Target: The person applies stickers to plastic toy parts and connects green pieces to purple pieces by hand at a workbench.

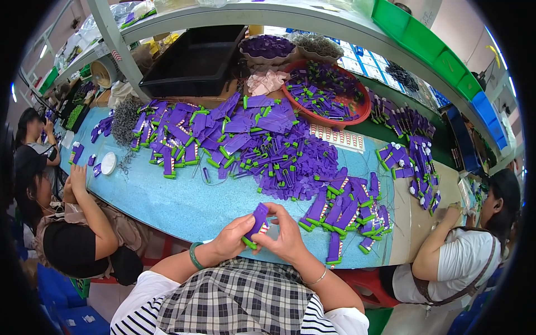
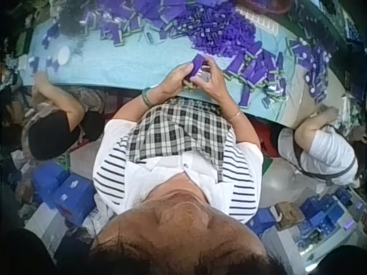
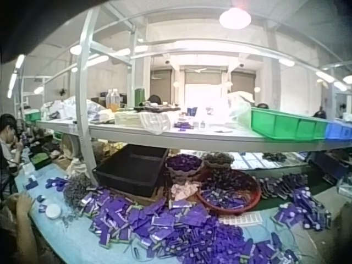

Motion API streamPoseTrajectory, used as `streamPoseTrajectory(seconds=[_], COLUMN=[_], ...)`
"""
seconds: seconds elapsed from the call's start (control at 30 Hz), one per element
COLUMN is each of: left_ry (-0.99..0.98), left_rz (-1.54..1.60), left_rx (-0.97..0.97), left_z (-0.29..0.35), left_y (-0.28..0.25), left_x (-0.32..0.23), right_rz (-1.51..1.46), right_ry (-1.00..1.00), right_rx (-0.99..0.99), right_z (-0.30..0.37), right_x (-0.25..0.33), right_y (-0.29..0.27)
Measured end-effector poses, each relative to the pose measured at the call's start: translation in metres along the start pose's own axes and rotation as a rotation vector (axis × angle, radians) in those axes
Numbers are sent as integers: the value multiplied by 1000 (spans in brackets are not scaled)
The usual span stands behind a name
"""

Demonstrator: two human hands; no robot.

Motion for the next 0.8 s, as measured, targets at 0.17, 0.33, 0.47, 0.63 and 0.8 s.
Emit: streamPoseTrajectory(seconds=[0.17, 0.33, 0.47, 0.63, 0.8], left_ry=[-325, -481, -433, 686, 1293], left_rz=[289, 453, 407, -1103, -1668], left_rx=[-52, 281, 330, 97, 254], left_z=[-1, 5, 8, 18, 40], left_y=[9, 26, 25, 37, 67], left_x=[36, 45, 35, -76, -77], right_rz=[-51, -490, -702, -848, -708], right_ry=[-53, 205, 158, 288, 234], right_rx=[114, 70, 148, 18, 174], right_z=[-2, 7, 4, 0, -3], right_x=[10, -8, -1, -9, 2], right_y=[8, 7, 4, -15, 1])
Point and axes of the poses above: each hand's wrist, its own z-axis away from the middle knuckle, its own y-axis out of the palm, x = y × z, the point moved 7 cm from there along -z, towards the middle knuckle, and after that the axes turned 11 degrees about z, right-handed, at the moved point
